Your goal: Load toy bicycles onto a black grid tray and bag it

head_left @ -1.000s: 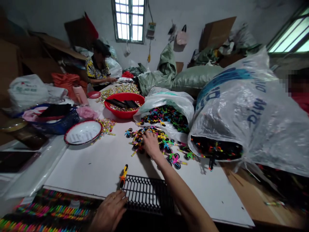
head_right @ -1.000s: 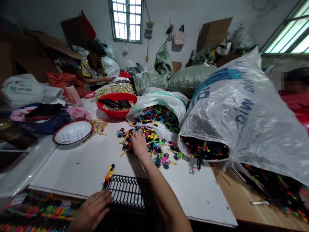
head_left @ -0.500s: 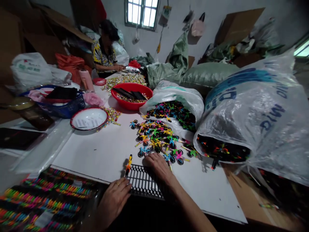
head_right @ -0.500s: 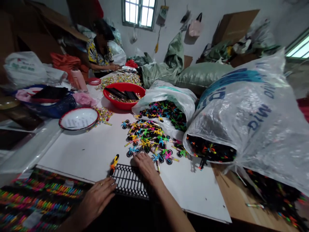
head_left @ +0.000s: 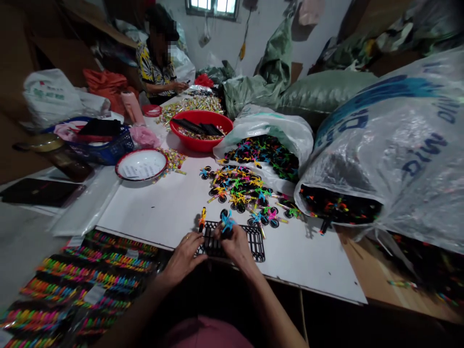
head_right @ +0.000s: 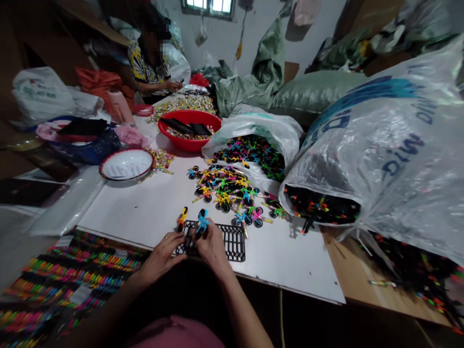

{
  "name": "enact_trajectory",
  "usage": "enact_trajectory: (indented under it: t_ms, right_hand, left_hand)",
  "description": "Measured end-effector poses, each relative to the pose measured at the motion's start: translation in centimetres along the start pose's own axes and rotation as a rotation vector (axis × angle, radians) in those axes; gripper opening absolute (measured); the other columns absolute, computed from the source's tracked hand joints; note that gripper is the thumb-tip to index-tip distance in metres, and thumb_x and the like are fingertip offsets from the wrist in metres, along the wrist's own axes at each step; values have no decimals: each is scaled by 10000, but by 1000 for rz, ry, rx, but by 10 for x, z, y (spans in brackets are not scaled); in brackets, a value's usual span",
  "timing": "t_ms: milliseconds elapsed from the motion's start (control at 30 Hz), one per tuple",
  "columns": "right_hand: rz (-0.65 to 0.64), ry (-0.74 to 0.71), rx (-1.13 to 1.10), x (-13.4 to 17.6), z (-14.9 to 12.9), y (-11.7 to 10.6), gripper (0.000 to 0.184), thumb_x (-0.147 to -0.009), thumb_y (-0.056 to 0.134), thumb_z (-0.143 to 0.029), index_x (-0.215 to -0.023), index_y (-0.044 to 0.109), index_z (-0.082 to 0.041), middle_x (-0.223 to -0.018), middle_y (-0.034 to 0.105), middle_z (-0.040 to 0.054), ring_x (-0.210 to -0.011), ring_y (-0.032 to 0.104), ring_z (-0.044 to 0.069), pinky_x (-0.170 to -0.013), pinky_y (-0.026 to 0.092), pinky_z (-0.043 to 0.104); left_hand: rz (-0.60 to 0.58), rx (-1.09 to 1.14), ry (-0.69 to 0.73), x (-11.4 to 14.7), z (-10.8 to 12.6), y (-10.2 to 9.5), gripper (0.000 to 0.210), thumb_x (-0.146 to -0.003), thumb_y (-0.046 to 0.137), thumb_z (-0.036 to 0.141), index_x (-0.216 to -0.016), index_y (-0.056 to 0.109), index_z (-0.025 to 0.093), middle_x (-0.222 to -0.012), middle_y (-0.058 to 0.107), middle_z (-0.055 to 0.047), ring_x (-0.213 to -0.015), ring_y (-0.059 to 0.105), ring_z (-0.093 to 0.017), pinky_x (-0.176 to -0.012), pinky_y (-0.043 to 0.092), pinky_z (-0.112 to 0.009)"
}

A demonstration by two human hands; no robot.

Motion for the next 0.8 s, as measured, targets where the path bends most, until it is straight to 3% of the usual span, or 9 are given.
enact_trajectory:
  t_ms: [133, 267, 467, 600, 733, 800]
  right_hand:
    - [59, 70, -111, 29, 14, 23, 122, -778, 542, -269, -823, 600, -172, -753, 663, 29, -664, 613, 162, -627, 472, 265]
    - [68, 16, -95, 41, 9, 39, 129, -821, 516, -283, -887, 576, -190, -800, 652, 28, -697, 602, 159, -653, 473, 262]
    - [3, -244, 267, 60, -6, 55, 200, -700, 398, -87, -830, 504, -197, -779, 570, 55, -697, 549, 184, -595, 436, 267]
    - [-65, -215, 474, 58, -9, 66, 210, -724, 415, -81, -874, 507, -194, -821, 590, 68, -761, 561, 201, -652, 446, 286]
    - [-163, -118, 503, 46, -13, 65, 143, -795, 483, -147, -917, 546, -189, -872, 627, 58, -783, 584, 186, -678, 449, 271]
    - [-221, -110, 393, 40, -13, 46, 127, -820, 522, -182, -935, 573, -195, -876, 651, 33, -781, 602, 158, -684, 449, 240]
  left_hand:
    - [-60, 90, -52, -2, -10, 2, 471, -786, 671, 355, -1196, 534, 167, -1243, 553, -161, -1161, 532, -279, -953, 490, -449]
    - [-208, 175, -30, -4, -7, 1, 352, -788, 666, 229, -1127, 579, 195, -1207, 577, -111, -1148, 532, -242, -973, 474, -412]
    - [-227, 153, -25, -11, -3, -2, 264, -776, 581, 88, -1029, 606, 159, -1134, 608, -108, -1140, 522, -239, -989, 458, -426]
    - [-226, 135, -4, -12, -5, -1, 277, -757, 509, 27, -977, 612, 161, -1100, 624, -100, -1121, 534, -229, -982, 466, -419]
    - [-194, 115, 19, -13, -10, -4, 286, -785, 485, 42, -1013, 610, 163, -1151, 616, -103, -1148, 529, -223, -1000, 457, -409]
    - [-198, 104, 45, -13, -11, -5, 263, -805, 527, 97, -1044, 607, 171, -1183, 611, -105, -1156, 533, -227, -991, 468, -396]
Point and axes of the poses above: each hand's wrist, its own x-axis away from the middle knuckle, its own y-axis out of the palm, z = x × y, the point moved 8 cm from there along -x, towards the middle knuckle
